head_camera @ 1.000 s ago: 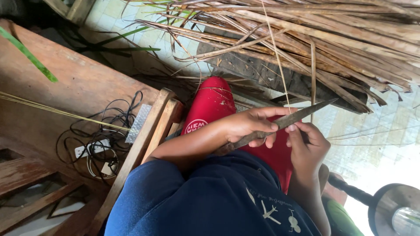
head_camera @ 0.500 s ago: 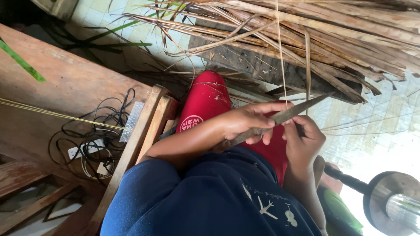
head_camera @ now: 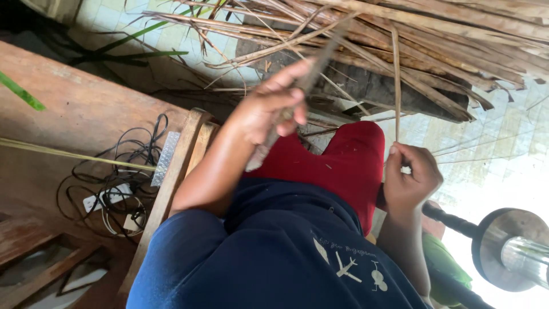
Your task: Stripping and cleaning individual plant fibers using a handheld knife
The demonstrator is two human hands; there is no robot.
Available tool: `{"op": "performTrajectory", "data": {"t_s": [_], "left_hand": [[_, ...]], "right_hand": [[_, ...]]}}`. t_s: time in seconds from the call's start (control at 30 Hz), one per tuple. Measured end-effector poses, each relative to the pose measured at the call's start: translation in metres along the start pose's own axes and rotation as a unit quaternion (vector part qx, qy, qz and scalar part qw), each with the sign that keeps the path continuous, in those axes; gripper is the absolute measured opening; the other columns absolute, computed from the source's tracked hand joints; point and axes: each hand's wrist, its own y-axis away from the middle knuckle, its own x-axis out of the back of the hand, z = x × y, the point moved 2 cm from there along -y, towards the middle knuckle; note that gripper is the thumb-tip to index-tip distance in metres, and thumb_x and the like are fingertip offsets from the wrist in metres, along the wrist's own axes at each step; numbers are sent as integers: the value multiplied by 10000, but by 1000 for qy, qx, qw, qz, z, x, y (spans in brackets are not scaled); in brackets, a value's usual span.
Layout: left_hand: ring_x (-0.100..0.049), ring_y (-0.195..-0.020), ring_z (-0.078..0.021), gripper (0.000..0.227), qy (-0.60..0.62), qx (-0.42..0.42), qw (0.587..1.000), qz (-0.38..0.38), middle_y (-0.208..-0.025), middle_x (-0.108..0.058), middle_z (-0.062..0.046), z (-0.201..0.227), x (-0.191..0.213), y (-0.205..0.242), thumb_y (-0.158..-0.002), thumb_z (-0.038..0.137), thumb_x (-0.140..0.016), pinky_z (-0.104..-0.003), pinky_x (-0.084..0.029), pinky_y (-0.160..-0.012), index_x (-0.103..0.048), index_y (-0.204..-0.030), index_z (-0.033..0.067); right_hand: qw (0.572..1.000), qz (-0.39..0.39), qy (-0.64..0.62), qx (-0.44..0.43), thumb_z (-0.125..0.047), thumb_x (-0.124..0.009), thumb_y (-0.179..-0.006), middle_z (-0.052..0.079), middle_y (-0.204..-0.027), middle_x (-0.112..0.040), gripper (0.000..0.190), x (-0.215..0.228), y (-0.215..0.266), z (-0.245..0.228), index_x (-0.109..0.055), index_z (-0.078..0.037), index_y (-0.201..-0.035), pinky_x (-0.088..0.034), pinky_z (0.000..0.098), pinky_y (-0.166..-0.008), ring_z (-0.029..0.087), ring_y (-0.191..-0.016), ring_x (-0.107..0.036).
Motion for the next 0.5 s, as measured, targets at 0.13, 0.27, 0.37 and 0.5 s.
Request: {"op": "performTrajectory", "data": {"t_s": [0.13, 0.27, 0.37, 0.5], "left_hand": [[-567, -490, -181, 560, -27, 17, 994, 107, -637, -590, -168, 39, 7, 18, -853, 6, -547, -191, -309, -329, -394, -1374, 145], [-580, -510, -183, 579, -17, -85, 989, 117, -674, -611, -140, 67, 6, 30, -903, 11, -552, -204, -345, -331, -343, -1425, 150], [-534, -472, -180, 658, -96, -141, 967, 188, -665, -605, -145, 72, 3, 29, -887, 87, -574, -219, -359, -332, -257, -1456, 173], [-485, -334, -207, 767, -222, -70, 957, 174, -700, -644, -204, 54, -30, 18, -778, -51, -461, -255, -371, -268, -165, -1452, 165]], "right_hand": [[999, -8, 44, -8, 189, -595, -901, 196, -805, -636, 113, 20, 5, 28, -651, 91, -905, -478, 316, -594, 261, -724, -611], [965, 74, -1, -253, 111, -532, -956, 72, -783, -619, 187, 37, -6, 41, -642, -40, -942, -456, 210, -546, 112, -564, -536], [893, 158, -78, -415, -6, -562, -926, 21, -751, -616, 114, 37, -18, 42, -643, -86, -927, -449, 170, -458, 51, -469, -491], [828, 154, -217, -493, 63, -586, -820, 29, -685, -592, 197, 13, -13, 56, -655, -119, -853, -403, 171, -378, 54, -401, -473]]}}
